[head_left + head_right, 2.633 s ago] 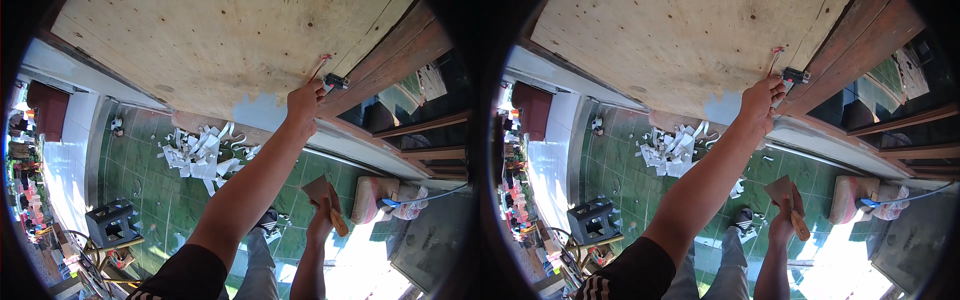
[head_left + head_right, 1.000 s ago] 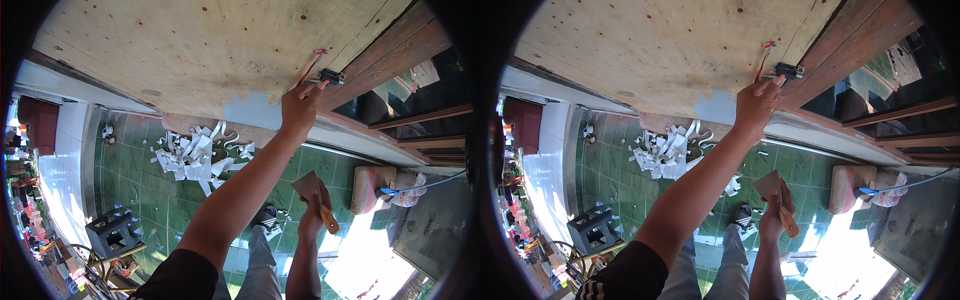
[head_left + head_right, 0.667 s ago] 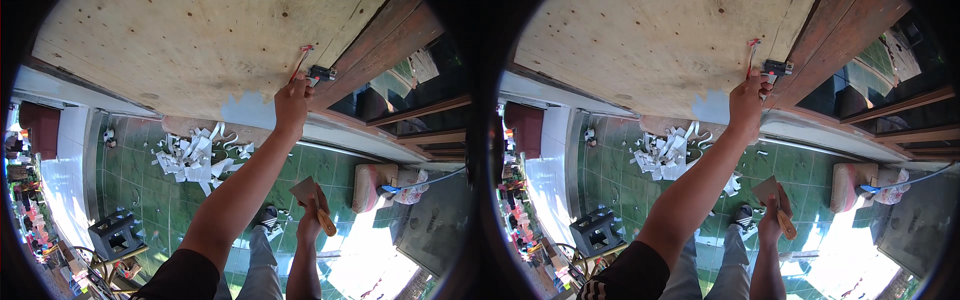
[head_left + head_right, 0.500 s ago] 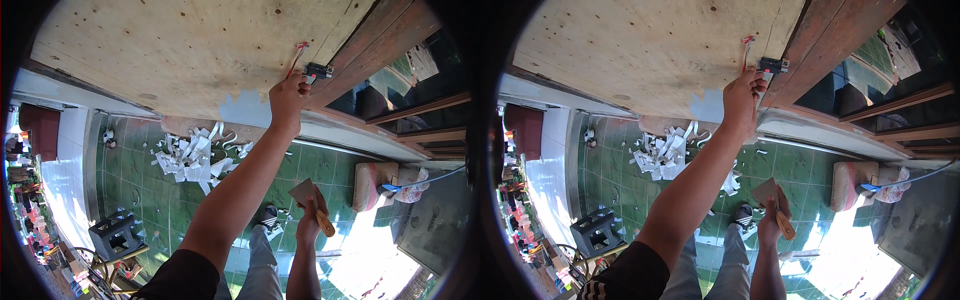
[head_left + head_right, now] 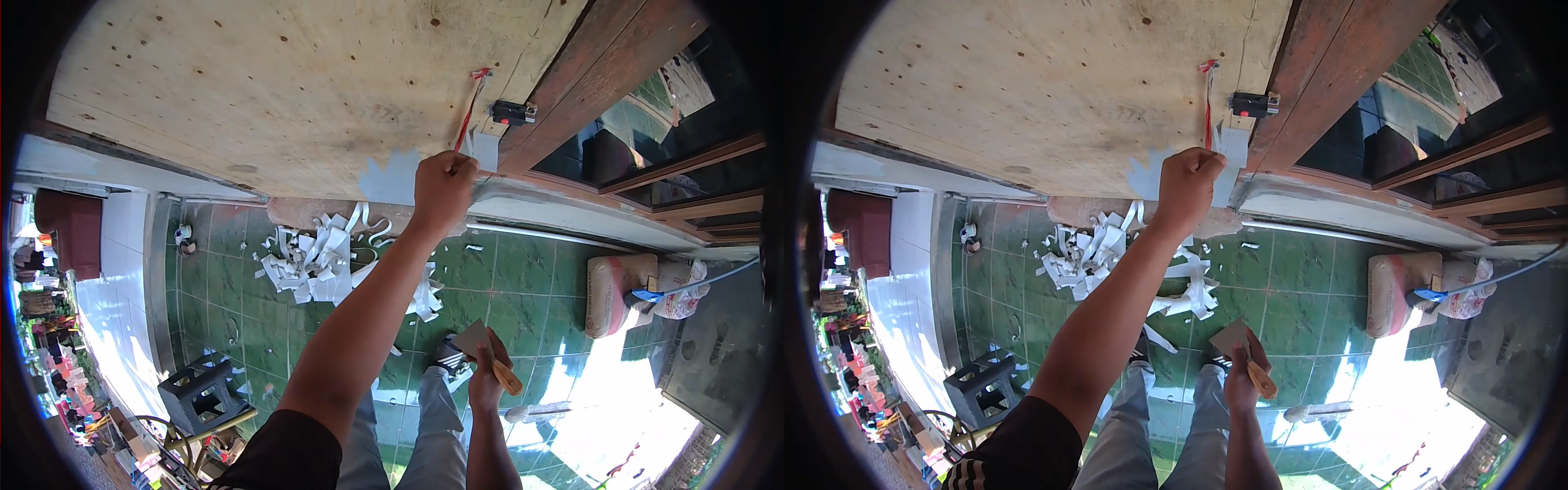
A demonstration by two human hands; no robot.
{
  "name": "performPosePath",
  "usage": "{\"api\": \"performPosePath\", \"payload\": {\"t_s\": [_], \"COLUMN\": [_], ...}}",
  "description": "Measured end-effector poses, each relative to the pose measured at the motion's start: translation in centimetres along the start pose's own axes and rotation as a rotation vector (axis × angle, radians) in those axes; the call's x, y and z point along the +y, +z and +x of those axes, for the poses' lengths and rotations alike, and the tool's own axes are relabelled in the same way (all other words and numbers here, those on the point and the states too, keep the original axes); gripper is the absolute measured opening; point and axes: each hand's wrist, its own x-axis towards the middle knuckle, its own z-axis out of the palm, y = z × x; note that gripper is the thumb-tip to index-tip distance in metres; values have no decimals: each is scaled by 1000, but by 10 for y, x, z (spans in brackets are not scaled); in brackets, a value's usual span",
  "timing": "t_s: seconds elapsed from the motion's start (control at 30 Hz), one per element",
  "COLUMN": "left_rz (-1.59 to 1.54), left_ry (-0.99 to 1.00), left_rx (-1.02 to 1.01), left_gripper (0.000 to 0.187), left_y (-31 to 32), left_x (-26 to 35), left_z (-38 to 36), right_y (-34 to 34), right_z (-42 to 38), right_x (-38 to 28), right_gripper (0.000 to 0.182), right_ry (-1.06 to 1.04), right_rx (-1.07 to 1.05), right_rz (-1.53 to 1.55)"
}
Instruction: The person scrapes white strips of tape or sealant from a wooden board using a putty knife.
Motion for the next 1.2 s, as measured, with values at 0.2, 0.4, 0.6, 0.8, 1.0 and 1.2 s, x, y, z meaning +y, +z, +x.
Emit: {"api": "performPosePath", "payload": {"t_s": [0.2,0.4,0.6,0.8,1.0,1.2], "left_rz": [34,54,99,357,455,38], "left_ry": [-11,-51,-72,289,915,199], "left_rx": [-44,-93,-100,174,-150,95], "left_gripper": [26,27,24,23,31,15], "left_y": [-18,-21,-30,-14,-9,18], "left_x": [-33,-42,-46,-40,1,-2], "left_z": [-20,-32,-40,-43,-35,-19], "right_y": [9,11,19,20,17,8], "right_z": [-8,11,36,40,40,38], "right_x": [8,1,-39,-45,-37,-35], "right_gripper": [40,41,42,43,42,43], "right_ry": [28,-87,-101,-82,-121,-107], "right_rx": [-8,-2,26,28,47,46], "right_rz": [-14,-89,6,-16,-40,-15]}}
